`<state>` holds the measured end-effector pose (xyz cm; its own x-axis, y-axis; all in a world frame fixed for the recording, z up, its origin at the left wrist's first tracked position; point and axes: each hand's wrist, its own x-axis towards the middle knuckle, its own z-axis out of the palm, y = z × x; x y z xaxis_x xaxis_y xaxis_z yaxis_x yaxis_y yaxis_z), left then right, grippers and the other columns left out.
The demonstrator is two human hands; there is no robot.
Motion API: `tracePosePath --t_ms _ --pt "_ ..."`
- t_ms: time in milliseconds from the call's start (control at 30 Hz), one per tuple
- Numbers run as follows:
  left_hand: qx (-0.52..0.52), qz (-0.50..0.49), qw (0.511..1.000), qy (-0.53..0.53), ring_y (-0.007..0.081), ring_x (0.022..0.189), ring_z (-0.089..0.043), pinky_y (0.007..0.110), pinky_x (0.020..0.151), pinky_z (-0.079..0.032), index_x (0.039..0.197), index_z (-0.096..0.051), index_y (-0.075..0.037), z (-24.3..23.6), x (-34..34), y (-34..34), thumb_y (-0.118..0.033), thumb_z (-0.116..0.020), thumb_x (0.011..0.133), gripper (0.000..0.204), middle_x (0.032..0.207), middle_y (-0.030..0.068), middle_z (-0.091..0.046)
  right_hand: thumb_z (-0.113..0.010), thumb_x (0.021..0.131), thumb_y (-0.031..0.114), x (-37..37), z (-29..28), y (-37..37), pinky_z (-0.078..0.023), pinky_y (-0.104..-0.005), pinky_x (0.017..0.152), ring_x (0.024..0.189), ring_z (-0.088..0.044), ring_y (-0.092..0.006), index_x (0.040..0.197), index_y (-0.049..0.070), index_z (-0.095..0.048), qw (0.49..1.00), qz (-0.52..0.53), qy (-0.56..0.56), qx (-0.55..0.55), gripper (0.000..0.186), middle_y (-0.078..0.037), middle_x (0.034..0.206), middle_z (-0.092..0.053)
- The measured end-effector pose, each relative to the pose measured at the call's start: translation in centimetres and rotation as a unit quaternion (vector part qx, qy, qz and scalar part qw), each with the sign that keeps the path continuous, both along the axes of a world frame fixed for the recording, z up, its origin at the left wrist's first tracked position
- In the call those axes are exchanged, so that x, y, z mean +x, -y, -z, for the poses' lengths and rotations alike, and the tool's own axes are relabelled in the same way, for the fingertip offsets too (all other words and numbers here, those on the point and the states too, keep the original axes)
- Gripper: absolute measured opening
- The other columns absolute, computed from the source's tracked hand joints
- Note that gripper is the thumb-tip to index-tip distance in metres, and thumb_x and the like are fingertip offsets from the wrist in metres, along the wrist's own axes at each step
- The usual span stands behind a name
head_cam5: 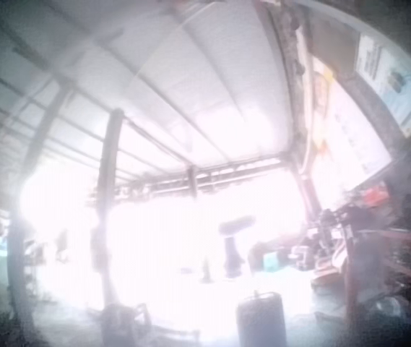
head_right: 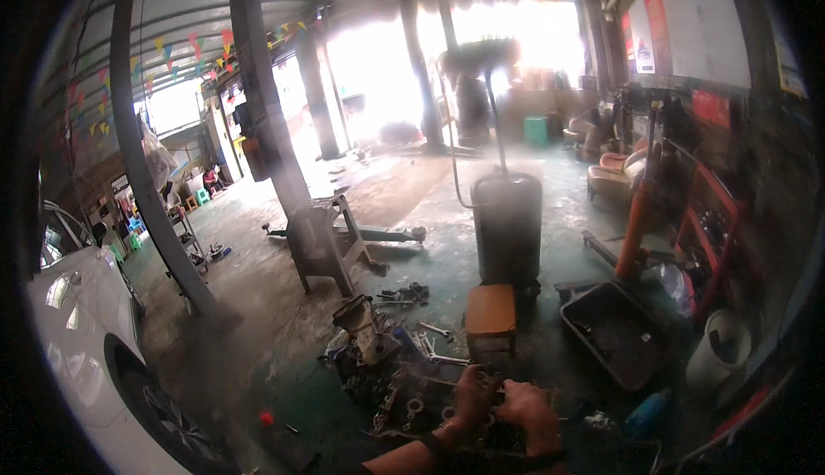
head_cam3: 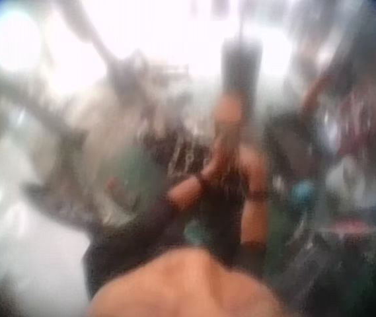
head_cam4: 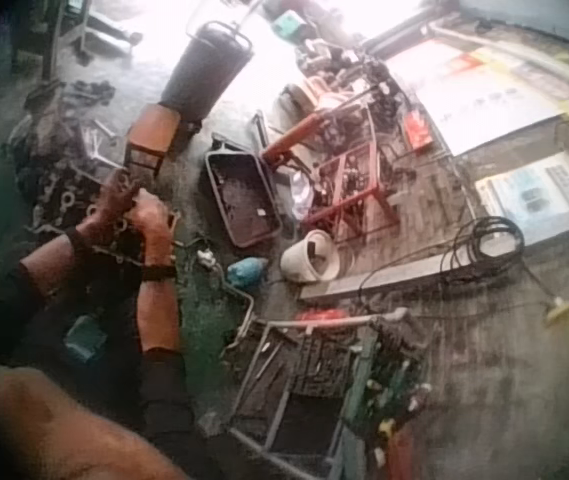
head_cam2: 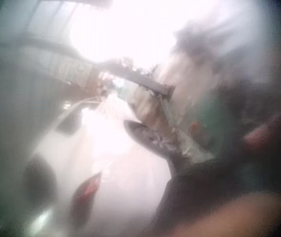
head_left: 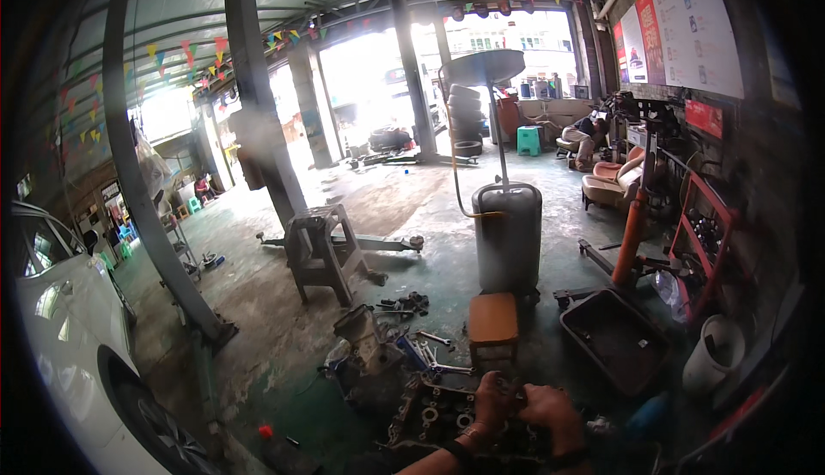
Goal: The person uses a wrench to tighten bolts on a disassembled engine block resting on their lap. They repeatedly reposition the wrench and apply torque to multiple bolt locations while seated in a workshop.
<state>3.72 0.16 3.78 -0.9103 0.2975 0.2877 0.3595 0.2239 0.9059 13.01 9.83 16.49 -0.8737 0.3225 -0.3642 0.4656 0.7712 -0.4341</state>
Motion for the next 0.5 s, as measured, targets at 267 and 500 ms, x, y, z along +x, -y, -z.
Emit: tracePosePath --t_ms 267,500 --pt "-0.088 0.052 0.993 -0.065 0.0248 0.073 -0.066 0.037 0.065 -0.052 0.092 -0.067 0.003 -1.0 -2.3 1.3 -0.033 -0.075 0.082 0.038 0.084 0.0205 -0.068 -0.068 0.076 0.033 -1.6 2.9 -1.2 -0.044 -0.0415 0.101 0.114 -0.06 -0.0292 0.113 0.013 -0.068 0.991 -0.012 0.113 0.068 0.042 -0.013 0.119 -0.066" --pt "-0.148 0.252 0.936 0.195 0.0111 0.076 -0.06 0.029 0.066 -0.05 0.099 -0.07 0.003 -1.2 -4.6 2.5 -0.036 -0.063 0.094 0.039 0.084 0.0038 -0.069 -0.063 0.081 0.03 -2.9 5.2 -0.3 -0.026 -0.0526 0.113 0.122 -0.056 -0.0242 0.11 0.02 -0.071 0.97 0.063 0.016 0.232 0.032 -0.006 0.12 -0.066"
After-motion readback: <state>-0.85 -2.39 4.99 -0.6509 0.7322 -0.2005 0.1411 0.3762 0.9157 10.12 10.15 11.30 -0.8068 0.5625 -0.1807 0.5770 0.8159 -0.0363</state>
